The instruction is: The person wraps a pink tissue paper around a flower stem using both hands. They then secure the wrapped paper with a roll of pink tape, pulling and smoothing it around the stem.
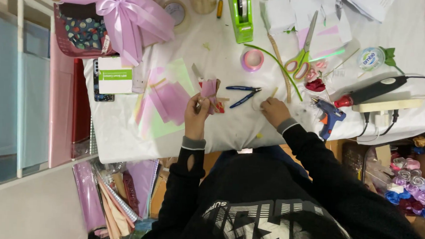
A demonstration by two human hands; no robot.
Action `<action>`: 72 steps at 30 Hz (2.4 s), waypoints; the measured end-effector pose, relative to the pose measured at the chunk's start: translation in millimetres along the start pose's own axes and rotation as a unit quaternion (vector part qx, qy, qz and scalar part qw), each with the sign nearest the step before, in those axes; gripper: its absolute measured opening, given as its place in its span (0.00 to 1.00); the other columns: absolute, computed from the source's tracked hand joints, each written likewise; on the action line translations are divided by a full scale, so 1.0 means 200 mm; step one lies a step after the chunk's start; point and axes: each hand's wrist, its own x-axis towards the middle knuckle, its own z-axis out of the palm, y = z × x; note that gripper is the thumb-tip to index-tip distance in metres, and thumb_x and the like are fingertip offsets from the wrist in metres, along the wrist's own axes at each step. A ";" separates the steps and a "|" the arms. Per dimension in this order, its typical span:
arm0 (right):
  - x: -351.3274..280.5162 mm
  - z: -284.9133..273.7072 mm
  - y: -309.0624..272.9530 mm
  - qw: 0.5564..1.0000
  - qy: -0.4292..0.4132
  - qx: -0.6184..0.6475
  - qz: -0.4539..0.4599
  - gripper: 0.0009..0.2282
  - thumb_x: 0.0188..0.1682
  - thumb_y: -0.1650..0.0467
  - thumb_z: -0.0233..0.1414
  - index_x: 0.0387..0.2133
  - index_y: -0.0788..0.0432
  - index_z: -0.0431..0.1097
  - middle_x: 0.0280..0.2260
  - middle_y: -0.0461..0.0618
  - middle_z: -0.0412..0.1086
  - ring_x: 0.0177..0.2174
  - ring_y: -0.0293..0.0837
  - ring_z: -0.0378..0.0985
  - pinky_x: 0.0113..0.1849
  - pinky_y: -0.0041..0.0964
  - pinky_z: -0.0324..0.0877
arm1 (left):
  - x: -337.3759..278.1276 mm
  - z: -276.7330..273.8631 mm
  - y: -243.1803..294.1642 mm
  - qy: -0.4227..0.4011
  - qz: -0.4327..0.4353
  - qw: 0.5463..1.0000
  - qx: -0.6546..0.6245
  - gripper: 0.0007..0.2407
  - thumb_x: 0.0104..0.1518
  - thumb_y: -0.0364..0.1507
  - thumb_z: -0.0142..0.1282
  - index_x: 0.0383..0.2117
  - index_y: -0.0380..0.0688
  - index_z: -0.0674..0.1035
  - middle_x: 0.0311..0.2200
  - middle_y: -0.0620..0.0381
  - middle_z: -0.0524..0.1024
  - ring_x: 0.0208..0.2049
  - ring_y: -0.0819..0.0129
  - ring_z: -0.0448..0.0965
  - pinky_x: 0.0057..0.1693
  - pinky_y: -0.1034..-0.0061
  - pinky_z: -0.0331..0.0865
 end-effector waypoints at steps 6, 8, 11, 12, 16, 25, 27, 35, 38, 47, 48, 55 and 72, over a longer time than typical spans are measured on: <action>0.01 -0.45 -0.10 0.989 0.080 0.094 0.076 0.05 0.44 0.66 0.64 0.31 0.42 0.76 0.43 0.37 0.76 0.43 0.48 0.78 0.40 0.40 0.72 | 0.02 -0.16 -0.12 0.020 -0.053 0.998 0.034 0.22 0.60 0.36 0.63 0.56 0.40 0.72 0.50 0.54 0.68 0.45 0.68 0.74 0.46 0.73 0.80; 0.04 -0.69 -0.20 0.961 0.102 0.233 0.110 0.06 0.45 0.68 0.65 0.34 0.45 0.77 0.39 0.39 0.76 0.42 0.45 0.76 0.42 0.36 0.69 | 0.03 -0.16 -0.16 0.013 -0.052 0.998 0.033 0.21 0.59 0.35 0.64 0.57 0.42 0.72 0.50 0.52 0.68 0.45 0.65 0.75 0.45 0.68 0.81; 0.06 -1.06 -0.43 0.876 0.123 0.441 0.150 0.06 0.49 0.72 0.64 0.38 0.50 0.79 0.29 0.42 0.76 0.36 0.37 0.71 0.43 0.28 0.65 | -0.04 -0.08 -0.12 -0.022 -0.061 0.998 0.022 0.22 0.58 0.33 0.65 0.57 0.45 0.71 0.50 0.49 0.67 0.44 0.59 0.77 0.43 0.63 0.83; 0.07 -1.19 -0.52 0.836 0.128 0.511 0.156 0.06 0.51 0.74 0.63 0.40 0.54 0.79 0.24 0.44 0.75 0.32 0.33 0.67 0.42 0.25 0.63 | -0.07 -0.04 -0.09 -0.051 -0.067 0.996 0.011 0.22 0.57 0.32 0.66 0.57 0.45 0.71 0.49 0.48 0.67 0.43 0.57 0.78 0.41 0.62 0.84; 0.08 -1.18 -0.69 0.786 0.113 0.600 0.100 0.04 0.49 0.78 0.60 0.36 0.64 0.78 0.29 0.53 0.76 0.25 0.38 0.76 0.20 0.21 0.66 | -0.11 0.06 -0.16 -0.100 -0.066 0.993 0.000 0.23 0.56 0.29 0.67 0.57 0.44 0.70 0.49 0.48 0.66 0.41 0.55 0.81 0.40 0.62 0.85; -0.03 -0.96 -0.74 0.829 0.152 0.497 0.207 0.03 0.47 0.72 0.65 0.31 0.57 0.78 0.18 0.42 0.70 0.25 0.33 0.68 0.34 0.29 0.67 | -0.14 0.24 -0.22 -0.209 -0.021 0.978 0.008 0.21 0.57 0.30 0.66 0.55 0.41 0.73 0.48 0.46 0.65 0.39 0.55 0.80 0.38 0.65 0.84; -0.06 -1.01 -0.76 0.834 0.157 0.484 0.213 0.03 0.49 0.71 0.64 0.30 0.58 0.78 0.17 0.44 0.69 0.24 0.33 0.69 0.33 0.30 0.68 | -0.16 0.31 -0.20 -0.193 -0.036 0.981 0.007 0.17 0.63 0.38 0.58 0.52 0.41 0.74 0.46 0.45 0.69 0.37 0.57 0.80 0.38 0.65 0.84; -0.27 -1.11 -0.63 0.808 0.111 0.529 0.235 0.03 0.47 0.73 0.63 0.33 0.57 0.81 0.19 0.46 0.73 0.27 0.35 0.72 0.37 0.34 0.70 | -0.08 0.41 -0.35 -0.169 -0.045 0.983 -0.050 0.11 0.66 0.36 0.53 0.45 0.43 0.77 0.29 0.47 0.74 0.19 0.66 0.77 0.25 0.81 0.74; -0.38 -1.07 -0.52 0.787 0.085 0.564 0.234 0.02 0.47 0.73 0.62 0.31 0.59 0.81 0.20 0.47 0.74 0.29 0.36 0.72 0.38 0.35 0.71 | -0.08 0.43 -0.35 -0.191 -0.065 0.976 -0.084 0.10 0.65 0.35 0.54 0.44 0.43 0.78 0.31 0.45 0.76 0.18 0.66 0.79 0.25 0.81 0.75; -0.34 -1.14 -0.34 0.702 0.091 0.656 0.263 0.06 0.51 0.69 0.60 0.30 0.61 0.75 0.24 0.48 0.73 0.25 0.33 0.72 0.29 0.22 0.67 | -0.32 0.49 0.07 -0.432 0.181 0.883 -0.002 0.03 0.60 0.23 0.60 0.36 0.36 0.83 0.34 0.51 0.75 0.35 0.68 0.75 0.49 0.73 0.72; -0.33 -1.13 -0.34 0.673 0.093 0.686 0.261 0.07 0.50 0.70 0.60 0.28 0.62 0.74 0.23 0.48 0.73 0.24 0.32 0.74 0.28 0.20 0.68 | -0.32 0.49 0.10 -0.436 0.219 0.872 0.036 0.03 0.59 0.24 0.62 0.34 0.37 0.84 0.32 0.53 0.74 0.34 0.68 0.75 0.48 0.74 0.72; -0.25 -1.05 -0.39 0.614 0.127 0.730 0.273 0.07 0.53 0.70 0.58 0.31 0.64 0.71 0.27 0.56 0.75 0.21 0.38 0.79 0.25 0.21 0.72 | -0.28 0.42 -0.03 -0.426 0.283 0.853 0.103 0.03 0.61 0.25 0.59 0.35 0.38 0.82 0.33 0.51 0.75 0.34 0.60 0.78 0.47 0.69 0.73; -0.63 -0.83 -0.36 0.348 0.081 0.882 0.308 0.18 0.59 0.61 0.41 0.51 0.58 0.72 0.48 0.51 0.76 0.41 0.39 0.80 0.39 0.32 0.73 | -0.24 0.86 -0.13 -0.479 0.310 0.787 0.233 0.09 0.63 0.31 0.53 0.43 0.48 0.83 0.42 0.60 0.76 0.46 0.69 0.76 0.43 0.78 0.68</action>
